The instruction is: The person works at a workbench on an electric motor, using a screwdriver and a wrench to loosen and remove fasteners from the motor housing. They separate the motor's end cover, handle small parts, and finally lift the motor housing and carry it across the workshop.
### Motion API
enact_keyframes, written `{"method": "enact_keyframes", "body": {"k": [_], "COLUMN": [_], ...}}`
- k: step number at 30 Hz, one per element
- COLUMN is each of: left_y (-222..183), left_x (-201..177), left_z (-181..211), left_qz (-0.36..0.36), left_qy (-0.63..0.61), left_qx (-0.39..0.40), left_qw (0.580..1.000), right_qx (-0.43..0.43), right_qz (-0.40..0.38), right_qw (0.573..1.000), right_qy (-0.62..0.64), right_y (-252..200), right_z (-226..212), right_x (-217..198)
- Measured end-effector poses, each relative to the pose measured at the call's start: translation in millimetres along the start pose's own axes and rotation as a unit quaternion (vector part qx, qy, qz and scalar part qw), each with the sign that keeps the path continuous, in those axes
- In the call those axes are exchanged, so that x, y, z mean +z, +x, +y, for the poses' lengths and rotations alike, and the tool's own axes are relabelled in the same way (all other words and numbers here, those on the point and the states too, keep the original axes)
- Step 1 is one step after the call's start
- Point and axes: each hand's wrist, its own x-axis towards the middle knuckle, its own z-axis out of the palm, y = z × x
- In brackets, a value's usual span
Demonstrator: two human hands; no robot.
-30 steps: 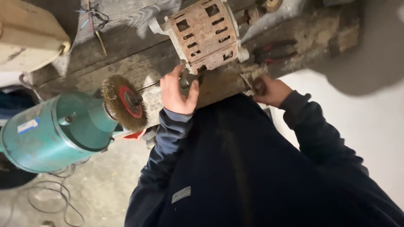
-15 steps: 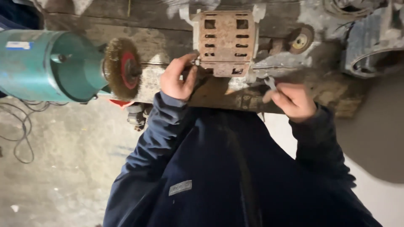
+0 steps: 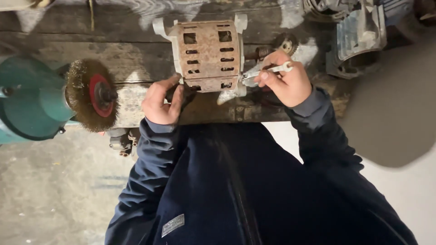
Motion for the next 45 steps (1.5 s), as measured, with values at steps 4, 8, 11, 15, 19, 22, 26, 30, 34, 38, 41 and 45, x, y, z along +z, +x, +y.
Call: {"method": "enact_keyframes", "body": {"k": [4,8,11,15,19,22,26,30,34,38,41,45], "left_y": [1,1,0,2,-1,-1,4,5,5,8,12,34], "left_x": [-2,-3,-3,-8,-5,-5,-7,-9,-10,-11,-10,-6], "left_z": [-1,-2,-4,-4,-9,-9,-4,-5,-6,-2,-1,22], "left_qz": [-0.016,-0.012,-0.012,-0.034,-0.027,-0.022,-0.046,-0.047,-0.053,-0.049,-0.05,-0.079], "left_qy": [-0.014,-0.024,-0.033,-0.033,-0.039,-0.034,-0.038,-0.028,0.013,0.077,0.098,0.154], "left_qx": [0.004,0.021,0.025,0.021,0.038,0.038,0.03,0.037,0.061,0.084,0.099,0.187], "left_qw": [1.0,0.999,0.999,0.999,0.998,0.998,0.998,0.998,0.997,0.992,0.989,0.967], "right_qx": [0.016,0.008,0.003,0.091,0.056,0.067,0.06,0.046,0.014,0.07,0.131,0.039], "right_qz": [-0.001,-0.029,-0.045,0.028,0.085,0.12,0.13,0.091,0.053,0.006,0.009,0.055], "right_qw": [0.996,0.992,0.98,0.99,0.995,0.989,0.985,0.984,0.978,0.986,0.985,0.986], "right_qy": [-0.087,-0.119,-0.196,-0.099,0.016,0.058,-0.093,-0.146,-0.2,-0.154,-0.112,-0.153], "right_y": [4,24,39,42,21,5,12,26,38,46,44,37], "right_z": [-2,-12,-12,-14,-13,-5,-20,-47,-41,-27,-23,-21], "right_x": [5,8,6,10,23,31,34,37,29,22,25,31]}}
